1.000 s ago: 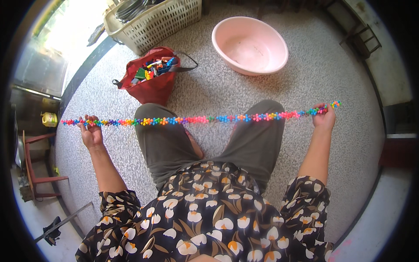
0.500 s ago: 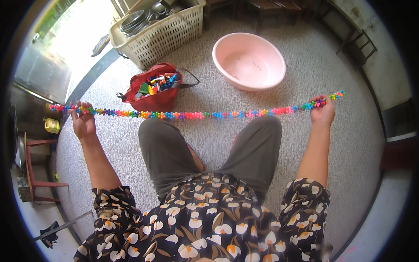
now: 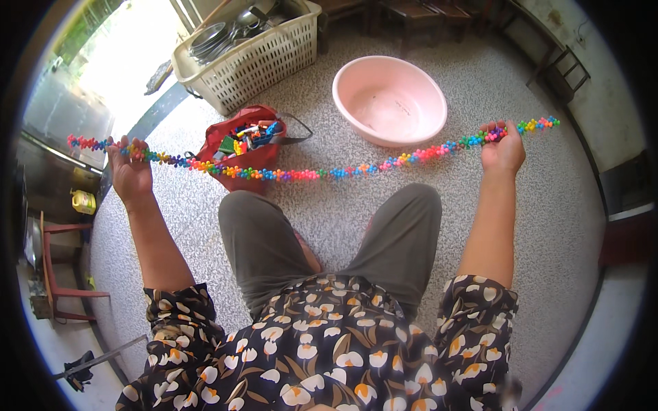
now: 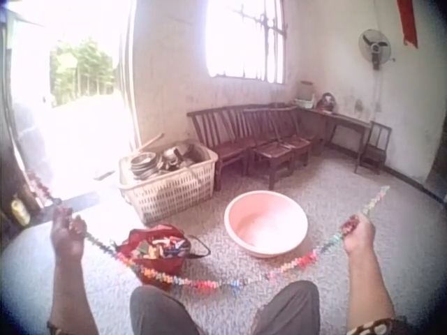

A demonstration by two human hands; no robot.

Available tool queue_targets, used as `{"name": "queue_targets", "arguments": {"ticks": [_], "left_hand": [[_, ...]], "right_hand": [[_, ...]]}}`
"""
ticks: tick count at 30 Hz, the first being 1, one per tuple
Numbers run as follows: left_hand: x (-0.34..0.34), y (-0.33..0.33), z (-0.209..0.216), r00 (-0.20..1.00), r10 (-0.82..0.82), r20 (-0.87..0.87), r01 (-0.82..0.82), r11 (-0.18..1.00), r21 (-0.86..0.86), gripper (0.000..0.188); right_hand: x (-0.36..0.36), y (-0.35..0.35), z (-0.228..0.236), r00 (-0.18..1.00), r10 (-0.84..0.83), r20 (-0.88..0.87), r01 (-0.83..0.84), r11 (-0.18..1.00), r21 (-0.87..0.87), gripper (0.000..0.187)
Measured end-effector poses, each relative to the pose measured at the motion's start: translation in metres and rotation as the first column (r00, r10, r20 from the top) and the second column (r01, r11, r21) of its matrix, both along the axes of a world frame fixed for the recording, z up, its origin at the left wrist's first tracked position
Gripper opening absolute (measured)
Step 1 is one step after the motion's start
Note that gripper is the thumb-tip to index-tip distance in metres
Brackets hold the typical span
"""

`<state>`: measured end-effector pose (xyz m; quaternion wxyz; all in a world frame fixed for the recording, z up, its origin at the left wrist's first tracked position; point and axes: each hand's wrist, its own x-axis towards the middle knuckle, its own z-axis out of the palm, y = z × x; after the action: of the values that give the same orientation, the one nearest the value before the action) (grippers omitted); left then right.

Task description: Assembling colorful plastic flower-shaped connectors into a long chain.

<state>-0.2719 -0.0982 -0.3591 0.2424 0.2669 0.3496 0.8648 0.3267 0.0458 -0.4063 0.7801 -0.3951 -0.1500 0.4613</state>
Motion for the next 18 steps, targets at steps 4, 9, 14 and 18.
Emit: {"name": "queue_targets", "arguments": {"ticks": [4, 9, 14, 18], "left_hand": [[0.025, 0.0, 0.009, 0.999, 0.037, -0.017, -0.036, 0.999, 0.019, 0.037], [0.047, 0.011, 0.028, 0.996, 0.076, -0.054, -0.076, 0.997, 0.016, 0.038], [0.068, 0.017, 0.041, 0.993, 0.067, -0.094, -0.063, 0.997, 0.041, 0.034], [0.082, 0.019, 0.05, 0.995, 0.05, -0.084, -0.047, 0.998, 0.033, 0.03]], "right_hand": [[-0.012, -0.004, 0.007, 0.999, 0.014, 0.036, -0.016, 0.998, 0.059, 0.01], [-0.036, -0.008, 0.024, 0.979, -0.034, 0.201, 0.014, 0.995, 0.099, 0.018], [-0.06, -0.018, 0.04, 0.963, -0.029, 0.269, -0.001, 0.994, 0.112, 0.023], [-0.081, -0.024, 0.051, 0.957, -0.006, 0.29, -0.032, 0.992, 0.124, 0.028]]}}
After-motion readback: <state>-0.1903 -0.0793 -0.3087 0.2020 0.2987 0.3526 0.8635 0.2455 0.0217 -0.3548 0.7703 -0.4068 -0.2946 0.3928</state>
